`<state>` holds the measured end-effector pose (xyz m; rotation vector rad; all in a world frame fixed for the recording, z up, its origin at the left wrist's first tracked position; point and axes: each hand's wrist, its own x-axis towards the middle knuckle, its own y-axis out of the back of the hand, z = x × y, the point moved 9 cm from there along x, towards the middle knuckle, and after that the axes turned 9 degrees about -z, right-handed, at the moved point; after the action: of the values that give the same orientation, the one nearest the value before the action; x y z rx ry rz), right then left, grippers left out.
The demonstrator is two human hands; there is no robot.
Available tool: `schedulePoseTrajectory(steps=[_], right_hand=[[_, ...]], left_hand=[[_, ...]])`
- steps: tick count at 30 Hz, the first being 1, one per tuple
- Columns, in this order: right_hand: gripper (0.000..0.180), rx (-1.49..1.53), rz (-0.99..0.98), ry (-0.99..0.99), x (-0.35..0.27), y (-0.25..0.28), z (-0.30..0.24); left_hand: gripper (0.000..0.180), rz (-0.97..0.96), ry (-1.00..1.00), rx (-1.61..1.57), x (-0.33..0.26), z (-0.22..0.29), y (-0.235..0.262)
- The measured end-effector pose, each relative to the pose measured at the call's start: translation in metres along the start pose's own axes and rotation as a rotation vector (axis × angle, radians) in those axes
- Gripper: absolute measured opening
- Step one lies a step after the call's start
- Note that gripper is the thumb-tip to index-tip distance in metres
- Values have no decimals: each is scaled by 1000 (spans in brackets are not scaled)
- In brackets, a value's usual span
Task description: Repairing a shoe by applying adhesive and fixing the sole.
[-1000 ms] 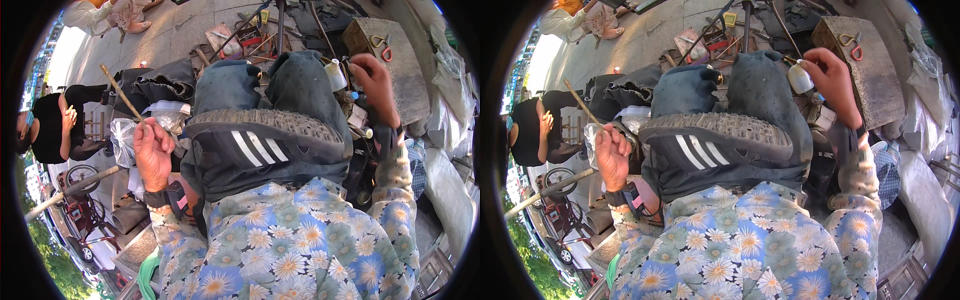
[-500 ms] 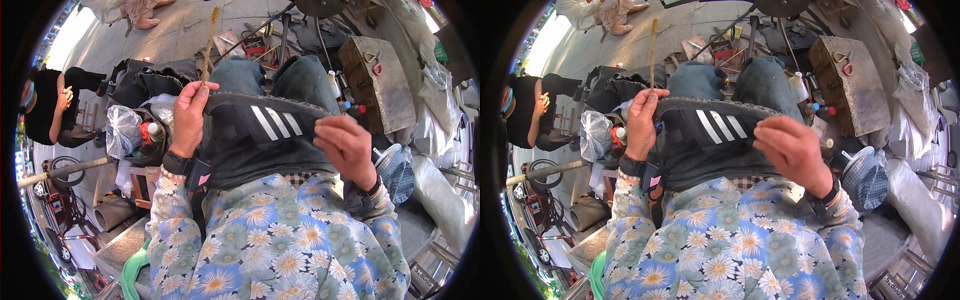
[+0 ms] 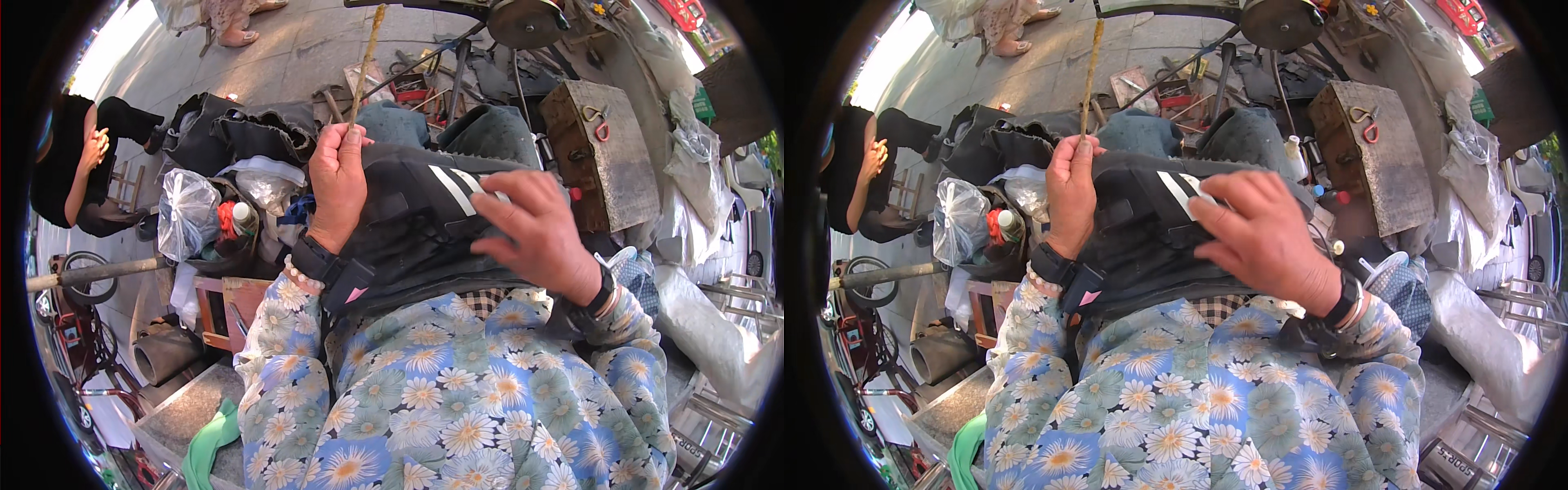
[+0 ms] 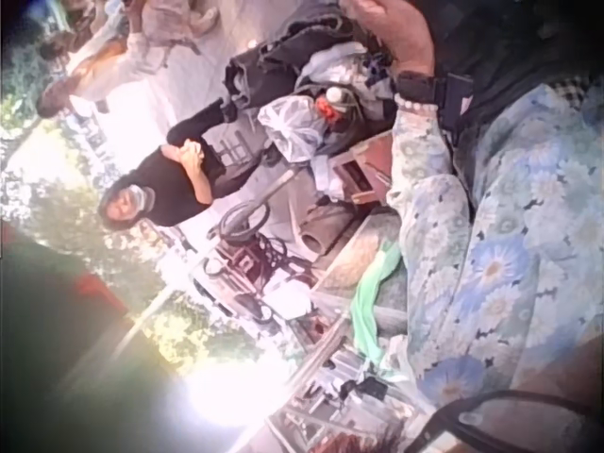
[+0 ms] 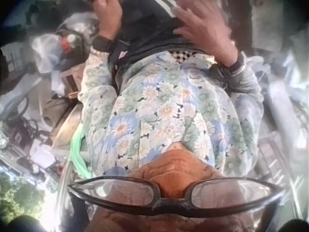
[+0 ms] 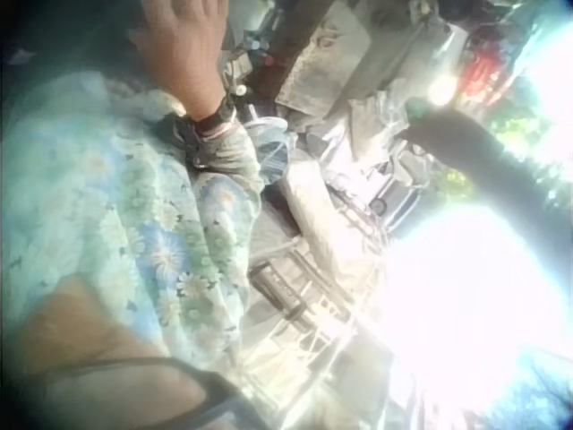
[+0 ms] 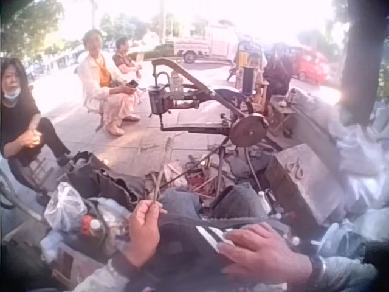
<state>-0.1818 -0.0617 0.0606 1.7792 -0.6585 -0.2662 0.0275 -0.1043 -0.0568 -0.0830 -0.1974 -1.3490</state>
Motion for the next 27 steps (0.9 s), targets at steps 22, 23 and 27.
schedulePoseTrajectory(steps=[22,23,27], right_hand=[[28,-47,72,102,-17,-33,11],[28,-43,77,99,-17,-33,10],[30,-15,28,53,-14,-28,11]], left_hand=[[10,-82,71,212,-28,22,5],[11,-104,18,175,-21,31,2],[18,-329,15,162,-1,54,-35]])
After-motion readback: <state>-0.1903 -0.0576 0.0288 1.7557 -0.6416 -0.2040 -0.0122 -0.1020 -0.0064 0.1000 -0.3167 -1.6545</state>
